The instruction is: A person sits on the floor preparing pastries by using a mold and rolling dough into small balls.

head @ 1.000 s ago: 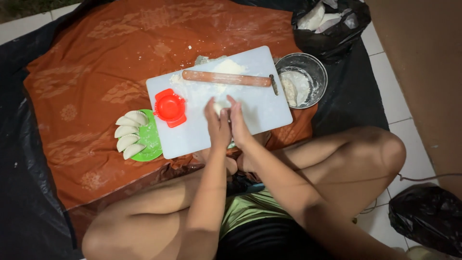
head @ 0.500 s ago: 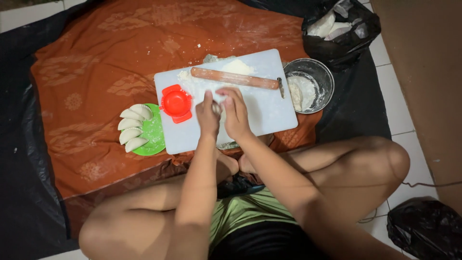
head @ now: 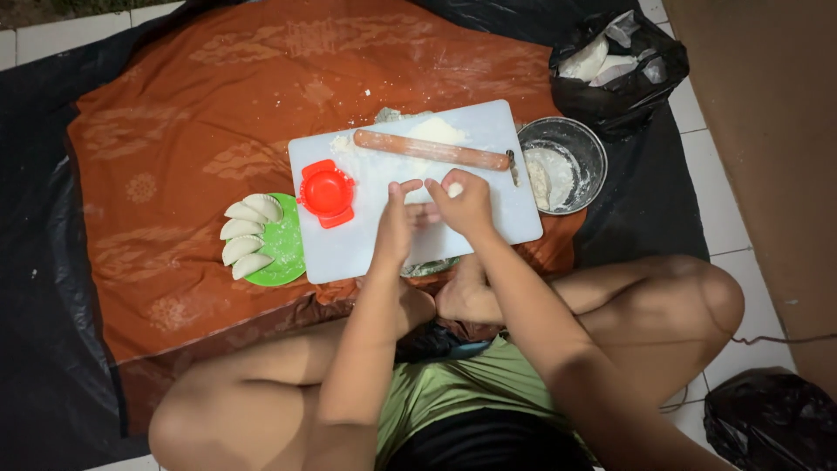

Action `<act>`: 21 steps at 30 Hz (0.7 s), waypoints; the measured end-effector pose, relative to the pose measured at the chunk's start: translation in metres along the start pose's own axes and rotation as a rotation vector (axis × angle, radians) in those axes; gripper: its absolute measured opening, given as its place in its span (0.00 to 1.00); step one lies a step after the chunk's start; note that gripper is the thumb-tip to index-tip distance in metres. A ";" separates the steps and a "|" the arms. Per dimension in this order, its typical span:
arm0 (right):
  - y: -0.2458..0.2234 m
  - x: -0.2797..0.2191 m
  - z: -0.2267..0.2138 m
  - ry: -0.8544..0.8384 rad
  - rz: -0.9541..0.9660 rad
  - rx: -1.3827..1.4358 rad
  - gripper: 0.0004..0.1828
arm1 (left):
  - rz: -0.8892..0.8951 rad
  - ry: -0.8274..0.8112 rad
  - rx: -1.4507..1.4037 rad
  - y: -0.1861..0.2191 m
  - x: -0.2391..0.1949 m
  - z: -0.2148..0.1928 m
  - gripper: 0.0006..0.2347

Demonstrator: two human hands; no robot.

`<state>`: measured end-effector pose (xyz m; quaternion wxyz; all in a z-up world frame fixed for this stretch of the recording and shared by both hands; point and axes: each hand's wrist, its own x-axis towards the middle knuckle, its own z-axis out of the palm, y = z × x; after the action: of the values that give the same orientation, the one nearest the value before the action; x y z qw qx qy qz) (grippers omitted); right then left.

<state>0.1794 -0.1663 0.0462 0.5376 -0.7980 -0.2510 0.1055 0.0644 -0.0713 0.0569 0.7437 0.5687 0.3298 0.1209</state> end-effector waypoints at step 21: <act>-0.061 -0.049 -0.005 -0.187 -0.206 0.456 0.23 | 0.362 0.520 -0.030 0.014 -0.007 -0.020 0.12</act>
<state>0.1220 -0.1780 0.0991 0.6859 -0.6133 -0.3491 0.1774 0.0492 -0.0557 0.0697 0.6093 0.5573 0.4004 0.3973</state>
